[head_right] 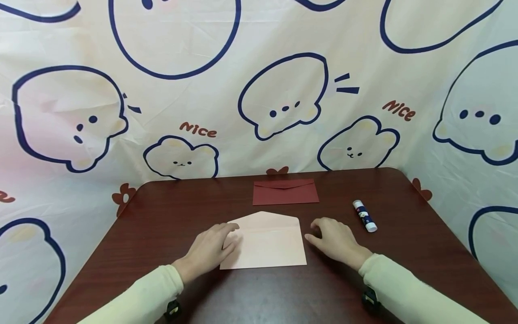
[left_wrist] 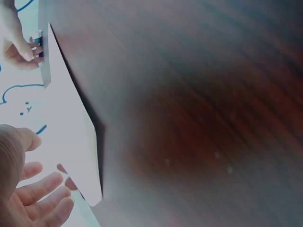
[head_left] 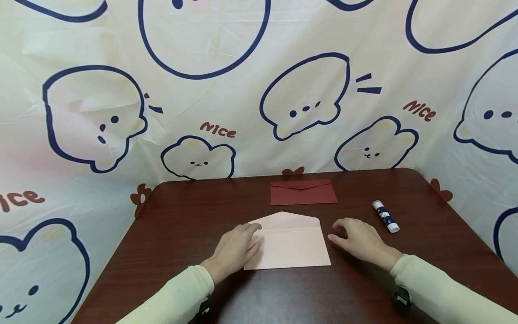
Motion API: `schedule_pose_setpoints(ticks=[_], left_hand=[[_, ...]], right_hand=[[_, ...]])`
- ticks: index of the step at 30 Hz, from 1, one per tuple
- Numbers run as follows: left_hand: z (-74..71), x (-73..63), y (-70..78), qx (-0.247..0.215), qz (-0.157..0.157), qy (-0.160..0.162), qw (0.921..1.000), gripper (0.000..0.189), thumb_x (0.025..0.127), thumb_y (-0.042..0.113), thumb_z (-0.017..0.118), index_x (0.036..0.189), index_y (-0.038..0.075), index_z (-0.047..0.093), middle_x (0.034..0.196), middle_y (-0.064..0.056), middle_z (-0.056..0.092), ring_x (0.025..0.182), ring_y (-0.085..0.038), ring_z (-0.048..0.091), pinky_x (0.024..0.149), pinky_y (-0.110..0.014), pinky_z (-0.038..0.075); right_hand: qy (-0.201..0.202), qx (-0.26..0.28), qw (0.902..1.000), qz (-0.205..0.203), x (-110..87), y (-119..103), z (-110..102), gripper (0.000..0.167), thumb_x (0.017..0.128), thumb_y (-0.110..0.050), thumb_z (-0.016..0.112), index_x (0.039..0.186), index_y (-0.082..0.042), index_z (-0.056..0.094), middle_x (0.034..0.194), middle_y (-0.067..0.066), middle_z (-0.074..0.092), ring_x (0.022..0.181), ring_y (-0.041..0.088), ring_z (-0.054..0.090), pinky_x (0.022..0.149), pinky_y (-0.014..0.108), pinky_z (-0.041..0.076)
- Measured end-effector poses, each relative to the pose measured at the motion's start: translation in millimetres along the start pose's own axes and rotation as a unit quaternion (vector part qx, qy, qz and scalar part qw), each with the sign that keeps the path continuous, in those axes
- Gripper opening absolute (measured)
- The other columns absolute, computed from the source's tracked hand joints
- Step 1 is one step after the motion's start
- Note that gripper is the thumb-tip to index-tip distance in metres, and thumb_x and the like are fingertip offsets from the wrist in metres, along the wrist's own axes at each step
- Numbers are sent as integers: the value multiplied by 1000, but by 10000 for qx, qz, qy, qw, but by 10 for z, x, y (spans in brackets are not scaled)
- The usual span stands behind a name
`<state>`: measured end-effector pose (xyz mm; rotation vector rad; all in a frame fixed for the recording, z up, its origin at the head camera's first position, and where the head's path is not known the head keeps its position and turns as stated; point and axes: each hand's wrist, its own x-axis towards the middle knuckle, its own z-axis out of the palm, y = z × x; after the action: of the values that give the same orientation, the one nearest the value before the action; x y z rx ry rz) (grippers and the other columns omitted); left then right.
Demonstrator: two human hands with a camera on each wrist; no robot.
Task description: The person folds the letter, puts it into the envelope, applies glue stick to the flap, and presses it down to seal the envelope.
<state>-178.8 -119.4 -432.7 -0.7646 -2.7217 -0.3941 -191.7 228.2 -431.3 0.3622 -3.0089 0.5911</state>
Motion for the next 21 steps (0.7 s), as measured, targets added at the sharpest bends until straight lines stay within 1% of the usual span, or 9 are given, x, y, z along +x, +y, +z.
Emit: schedule_pose_setpoints(ticks=[5,12,17,21], left_hand=[[11,8,-57,-1,-164,6,9999,32,93,25,73,121,11,66,111,-6,74,97,-22,70,78,-38,59],[14,34,-124,-22,-305,101,9995,33,92,26,74,120,10,67,114,-8,73,101,-24,70,85,-40,59],[10,65,-165,-35,-364,134,9992,32,92,25,74,119,10,67,113,-7,72,100,-25,70,83,-40,58],[5,92,-187,-30,-450,26,9990,33,93,26,73,120,10,67,115,-9,72,102,-26,69,84,-42,58]], right_hand=[[-86,21,10000,-44,39,-43,40,36,88,-33,77,112,-8,72,105,8,74,89,19,67,79,46,59],[-107,94,9999,-41,125,-72,83,40,87,-33,78,118,-9,69,104,7,72,87,17,64,75,43,57],[-79,169,9998,-79,192,-103,101,40,88,-33,78,119,-10,68,104,6,71,86,16,62,73,40,56],[-129,250,9995,-113,232,-131,116,39,88,-31,78,120,-10,68,104,6,71,86,16,61,75,41,56]])
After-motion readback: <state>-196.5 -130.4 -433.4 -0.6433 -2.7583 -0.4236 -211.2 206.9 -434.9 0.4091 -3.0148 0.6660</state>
